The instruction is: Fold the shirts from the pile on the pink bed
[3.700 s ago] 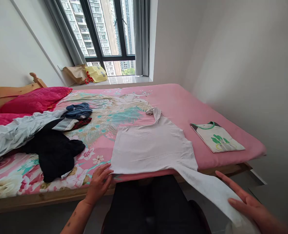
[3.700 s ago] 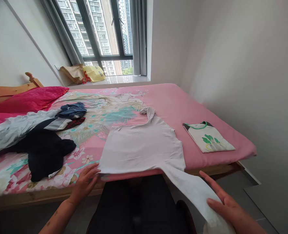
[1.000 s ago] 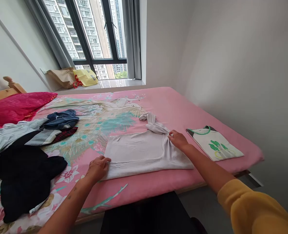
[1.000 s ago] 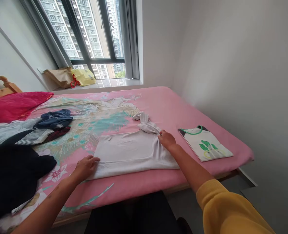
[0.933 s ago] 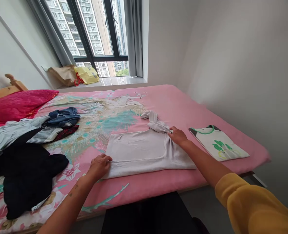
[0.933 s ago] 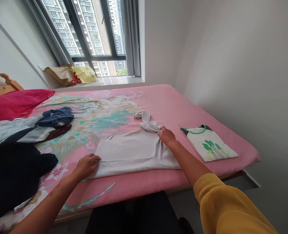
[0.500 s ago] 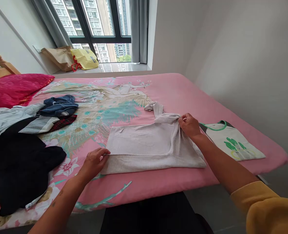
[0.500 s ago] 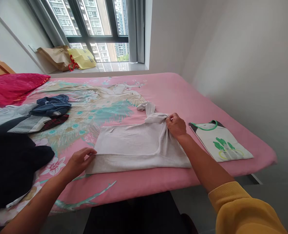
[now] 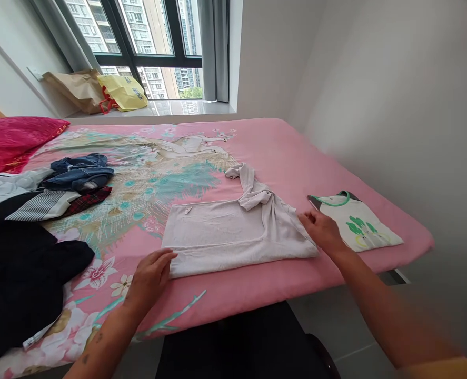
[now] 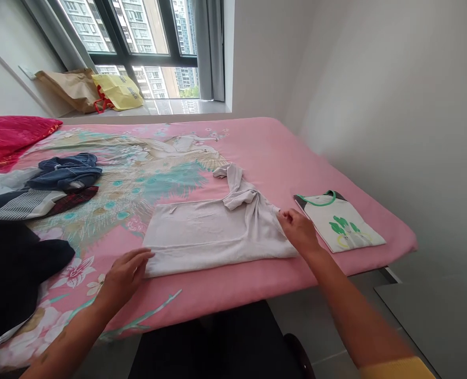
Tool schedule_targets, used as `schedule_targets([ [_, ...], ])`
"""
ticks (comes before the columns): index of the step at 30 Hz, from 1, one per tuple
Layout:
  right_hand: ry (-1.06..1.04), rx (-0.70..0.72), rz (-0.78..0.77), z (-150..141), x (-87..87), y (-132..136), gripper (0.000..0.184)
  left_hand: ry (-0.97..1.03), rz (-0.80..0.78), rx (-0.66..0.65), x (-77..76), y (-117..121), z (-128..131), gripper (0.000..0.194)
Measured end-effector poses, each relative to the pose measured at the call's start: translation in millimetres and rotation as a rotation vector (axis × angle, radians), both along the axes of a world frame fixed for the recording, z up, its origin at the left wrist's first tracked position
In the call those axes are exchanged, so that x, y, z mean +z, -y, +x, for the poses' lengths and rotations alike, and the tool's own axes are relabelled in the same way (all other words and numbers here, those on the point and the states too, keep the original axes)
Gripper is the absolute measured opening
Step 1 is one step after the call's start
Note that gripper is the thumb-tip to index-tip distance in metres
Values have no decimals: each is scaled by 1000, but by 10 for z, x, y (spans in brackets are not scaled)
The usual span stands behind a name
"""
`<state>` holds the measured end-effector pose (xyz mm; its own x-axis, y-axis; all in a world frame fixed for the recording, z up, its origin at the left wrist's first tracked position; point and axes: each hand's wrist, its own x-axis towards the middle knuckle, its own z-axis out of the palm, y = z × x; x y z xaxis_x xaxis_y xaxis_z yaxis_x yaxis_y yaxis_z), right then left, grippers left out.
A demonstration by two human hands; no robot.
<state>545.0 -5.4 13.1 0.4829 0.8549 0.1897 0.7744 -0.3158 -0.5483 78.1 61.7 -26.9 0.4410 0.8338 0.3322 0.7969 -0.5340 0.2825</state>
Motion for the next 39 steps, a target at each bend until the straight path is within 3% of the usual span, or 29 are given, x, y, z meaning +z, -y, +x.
schedule_targets([
  [3,-276,-13,-263,152,-158,482,37,-7,9,-87,-75,160,13,30],
  [6,-625,7,-467,240,-288,785,48,-29,24,-79,-195,235,38,30],
  [9,-796,76,-426,228,-305,880,54,-78,22,-47,-259,270,79,32],
  [13,-991,221,-409,129,-299,812,44,-185,58,-37,-187,348,159,40],
  [16,-1028,137,-414,87,-413,766,37,-270,31,-80,-134,441,185,56],
  [20,-772,32,-458,152,-588,823,35,-339,-112,-29,-163,534,82,61],
  [24,-240,-41,-303,101,-484,901,27,-339,-114,-11,-63,577,110,57],
  [27,-45,3,-18,-271,-273,846,23,-294,-78,-119,122,642,488,51],
  [30,28,309,181,-816,-205,703,29,-241,-82,-261,207,729,1051,48],
  [32,142,520,167,-1094,-322,621,36,-203,-99,-284,149,768,1328,50],
  [34,276,613,79,-1209,-541,588,45,-200,-135,-252,21,772,1400,56],
  [36,365,611,8,-1181,-784,606,55,-231,-172,-158,-115,741,1239,64],
  [39,419,580,-22,-1055,-1025,675,60,-283,-211,97,-197,650,734,69],
])
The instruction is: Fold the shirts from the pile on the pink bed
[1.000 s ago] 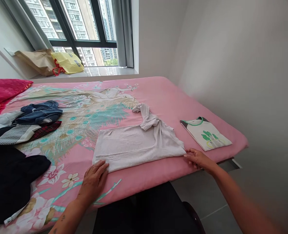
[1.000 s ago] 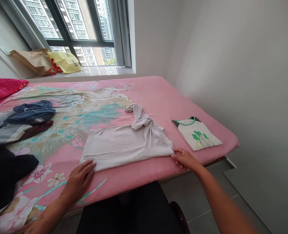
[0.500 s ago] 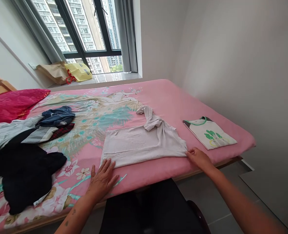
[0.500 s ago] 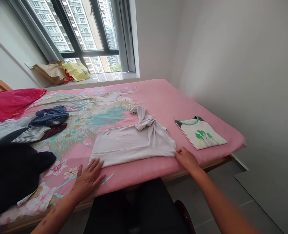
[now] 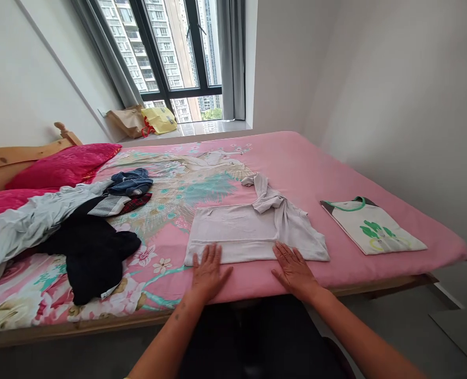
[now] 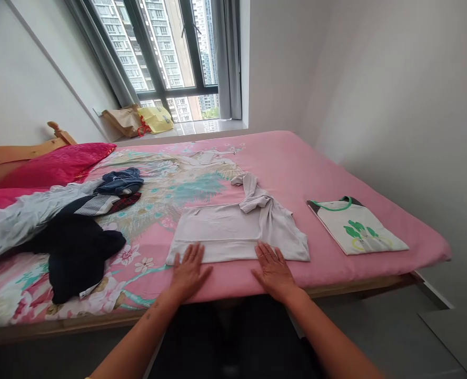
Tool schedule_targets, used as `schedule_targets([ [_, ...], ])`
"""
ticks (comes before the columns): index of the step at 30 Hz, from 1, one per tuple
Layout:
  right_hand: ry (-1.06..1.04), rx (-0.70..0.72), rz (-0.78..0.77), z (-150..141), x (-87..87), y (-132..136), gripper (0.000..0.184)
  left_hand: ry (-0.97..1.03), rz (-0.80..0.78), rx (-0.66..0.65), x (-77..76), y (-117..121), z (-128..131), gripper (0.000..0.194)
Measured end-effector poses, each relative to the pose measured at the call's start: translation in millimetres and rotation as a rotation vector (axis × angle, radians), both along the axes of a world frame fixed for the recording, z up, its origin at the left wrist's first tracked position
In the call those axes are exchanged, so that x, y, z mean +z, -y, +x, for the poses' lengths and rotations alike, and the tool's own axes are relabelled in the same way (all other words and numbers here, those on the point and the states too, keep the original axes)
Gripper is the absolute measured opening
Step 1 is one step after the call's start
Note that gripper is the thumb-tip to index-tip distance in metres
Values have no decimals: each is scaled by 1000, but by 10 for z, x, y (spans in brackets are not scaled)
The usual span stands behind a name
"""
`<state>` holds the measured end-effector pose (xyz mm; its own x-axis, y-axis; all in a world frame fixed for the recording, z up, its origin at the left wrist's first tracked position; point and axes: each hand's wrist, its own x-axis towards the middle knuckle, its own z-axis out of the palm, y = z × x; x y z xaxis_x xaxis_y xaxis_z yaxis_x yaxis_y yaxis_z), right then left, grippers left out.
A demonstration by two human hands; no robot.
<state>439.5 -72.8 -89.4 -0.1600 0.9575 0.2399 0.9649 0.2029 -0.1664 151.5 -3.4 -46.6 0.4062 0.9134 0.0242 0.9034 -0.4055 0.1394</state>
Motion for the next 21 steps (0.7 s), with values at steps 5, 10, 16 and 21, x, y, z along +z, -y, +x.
schedule_targets([
  [5,-13,-26,-1,-4,125,18,58,-64,3,255,199,-159,-574,60],
  [10,-69,101,50,3,432,-116,48,-33,84,107,219,-174,-467,57],
  [16,-12,281,33,272,261,-198,56,93,45,117,179,-237,-344,44],
  [21,-44,263,54,307,194,-182,62,575,-158,65,440,-547,210,27],
])
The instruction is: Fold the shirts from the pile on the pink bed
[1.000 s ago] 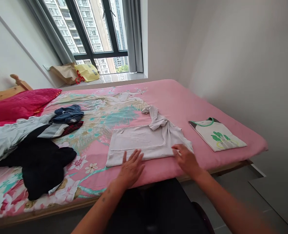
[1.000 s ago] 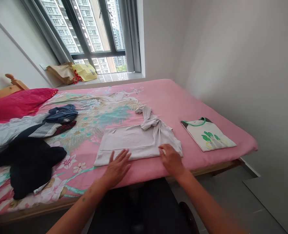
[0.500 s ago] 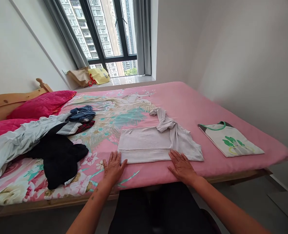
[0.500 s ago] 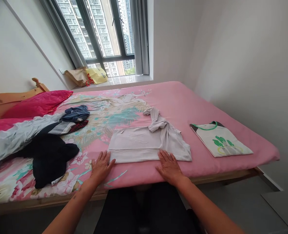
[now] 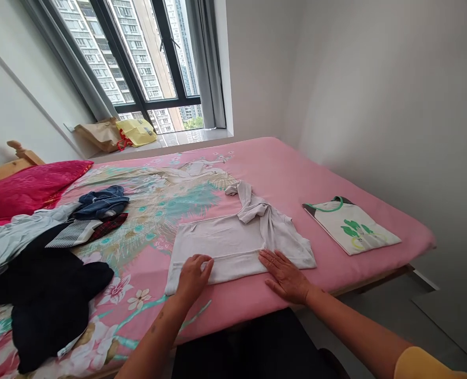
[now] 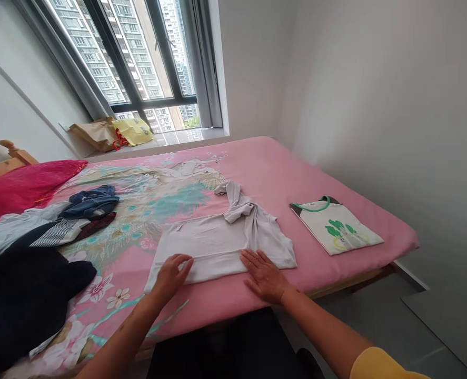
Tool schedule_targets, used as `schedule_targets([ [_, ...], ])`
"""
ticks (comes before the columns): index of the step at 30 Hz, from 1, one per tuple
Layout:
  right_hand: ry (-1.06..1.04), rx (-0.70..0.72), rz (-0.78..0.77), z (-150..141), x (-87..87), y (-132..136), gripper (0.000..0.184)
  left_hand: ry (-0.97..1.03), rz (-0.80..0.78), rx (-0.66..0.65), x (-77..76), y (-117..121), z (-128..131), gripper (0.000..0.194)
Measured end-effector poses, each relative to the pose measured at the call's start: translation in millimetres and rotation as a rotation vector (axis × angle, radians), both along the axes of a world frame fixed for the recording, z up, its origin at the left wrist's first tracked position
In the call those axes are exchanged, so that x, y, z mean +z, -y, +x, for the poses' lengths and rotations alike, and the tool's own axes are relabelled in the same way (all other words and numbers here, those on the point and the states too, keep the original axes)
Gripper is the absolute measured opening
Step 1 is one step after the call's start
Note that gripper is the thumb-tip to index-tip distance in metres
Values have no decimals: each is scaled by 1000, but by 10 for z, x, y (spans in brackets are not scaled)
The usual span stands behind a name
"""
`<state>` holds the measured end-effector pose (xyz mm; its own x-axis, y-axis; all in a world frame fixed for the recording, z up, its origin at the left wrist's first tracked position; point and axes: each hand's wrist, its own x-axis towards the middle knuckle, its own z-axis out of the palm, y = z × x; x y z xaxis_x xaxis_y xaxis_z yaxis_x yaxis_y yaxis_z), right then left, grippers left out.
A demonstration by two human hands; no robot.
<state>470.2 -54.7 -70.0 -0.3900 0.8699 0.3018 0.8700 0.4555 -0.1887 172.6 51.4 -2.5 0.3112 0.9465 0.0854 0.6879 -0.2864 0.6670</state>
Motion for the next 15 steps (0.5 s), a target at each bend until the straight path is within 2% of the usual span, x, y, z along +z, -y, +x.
schedule_targets([
  [2,-22,-16,-2,-8,22,1,63,217,-250,45,60,-177,373,27],
  [4,-40,-27,-8,-5,46,-2,64,321,-444,90,70,-377,752,31],
  [7,-61,-28,-30,19,76,-11,63,378,-602,119,35,-687,1242,39],
  [11,-72,-32,-61,55,104,-25,63,454,-697,155,34,-987,1684,36],
  [13,-83,-30,-75,64,112,-33,63,492,-683,147,100,-1057,1815,30],
  [15,-95,-27,-86,66,114,-37,64,534,-648,107,233,-1074,1898,25],
])
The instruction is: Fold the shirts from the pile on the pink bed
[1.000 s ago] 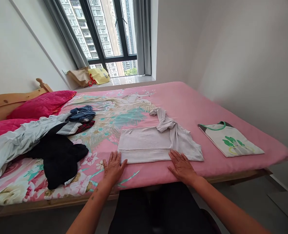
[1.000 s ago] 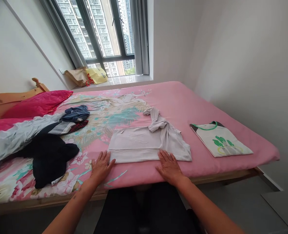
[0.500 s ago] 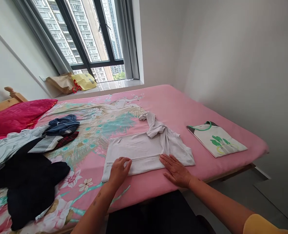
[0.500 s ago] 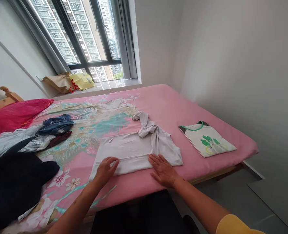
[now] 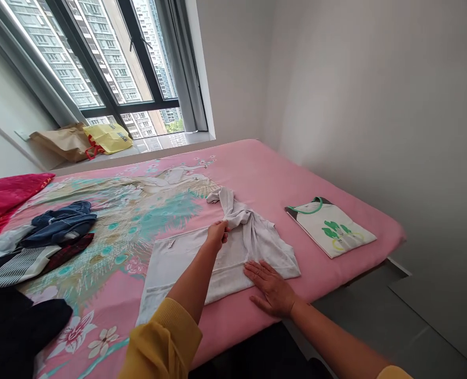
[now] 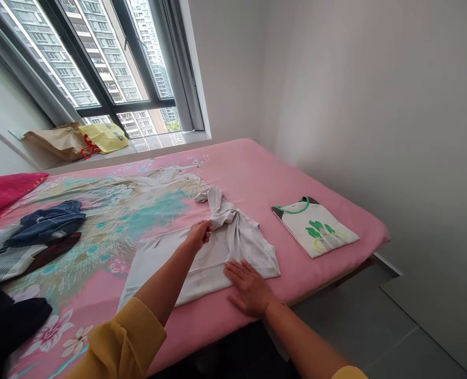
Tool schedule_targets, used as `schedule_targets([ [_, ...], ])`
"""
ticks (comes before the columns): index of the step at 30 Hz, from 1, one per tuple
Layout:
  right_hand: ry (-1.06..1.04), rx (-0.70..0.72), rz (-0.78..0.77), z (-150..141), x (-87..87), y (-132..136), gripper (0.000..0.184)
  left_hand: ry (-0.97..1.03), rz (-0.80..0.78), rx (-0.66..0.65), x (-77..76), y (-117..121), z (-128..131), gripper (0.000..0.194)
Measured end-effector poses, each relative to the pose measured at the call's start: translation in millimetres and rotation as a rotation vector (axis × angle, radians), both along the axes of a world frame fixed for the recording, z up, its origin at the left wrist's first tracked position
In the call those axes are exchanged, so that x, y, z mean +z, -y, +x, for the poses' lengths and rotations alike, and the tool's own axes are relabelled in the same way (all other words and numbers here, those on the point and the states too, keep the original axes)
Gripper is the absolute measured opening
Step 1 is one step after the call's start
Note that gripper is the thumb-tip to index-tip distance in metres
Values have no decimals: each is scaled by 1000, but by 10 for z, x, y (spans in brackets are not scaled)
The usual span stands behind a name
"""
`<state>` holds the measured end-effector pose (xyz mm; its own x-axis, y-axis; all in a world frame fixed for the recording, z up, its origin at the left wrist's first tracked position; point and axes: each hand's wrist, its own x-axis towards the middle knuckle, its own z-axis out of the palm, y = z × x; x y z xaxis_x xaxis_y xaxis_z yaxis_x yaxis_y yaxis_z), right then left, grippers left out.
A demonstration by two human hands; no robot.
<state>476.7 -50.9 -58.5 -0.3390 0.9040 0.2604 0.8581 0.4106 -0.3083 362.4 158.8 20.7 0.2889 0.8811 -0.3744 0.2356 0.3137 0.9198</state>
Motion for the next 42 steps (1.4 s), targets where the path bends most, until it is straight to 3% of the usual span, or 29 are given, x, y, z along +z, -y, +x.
schedule_targets([
  [3,-7,2,-13,-6,-1,2,64,71,90,-57,344,70,48,23],
  [6,6,3,-34,-17,-2,11,64,154,216,-153,820,272,-49,23],
  [9,17,0,-45,-28,2,16,64,247,422,-224,1239,561,-418,20],
  [11,24,-3,-48,-36,10,19,65,234,587,-216,1345,726,-837,17],
  [12,28,-4,-50,-40,15,21,66,191,657,-197,1320,784,-1084,15],
  [14,40,-11,-61,-52,20,34,69,116,660,-129,1109,848,-1607,13],
  [16,50,-39,-92,-70,12,57,68,106,477,-13,738,876,-2095,13],
  [18,54,-100,-156,-90,-12,86,64,52,194,93,321,910,-2477,20],
  [20,58,-161,-221,-109,-46,109,63,-3,-52,196,-16,970,-2717,27],
  [22,70,-189,-256,-125,-80,122,66,-7,-155,251,-201,1041,-2820,34],
  [25,97,-203,-266,-146,-111,129,68,-66,-133,224,-236,1118,-2804,45],
  [28,109,-207,-253,-162,-125,134,67,-157,-8,171,-189,1147,-2733,49],
  [36,112,-196,-236,-167,-140,153,65,-237,127,109,-244,1221,-2815,30],
  [42,106,-191,-233,-162,-117,157,63,-318,155,113,-236,1201,-2834,34],
])
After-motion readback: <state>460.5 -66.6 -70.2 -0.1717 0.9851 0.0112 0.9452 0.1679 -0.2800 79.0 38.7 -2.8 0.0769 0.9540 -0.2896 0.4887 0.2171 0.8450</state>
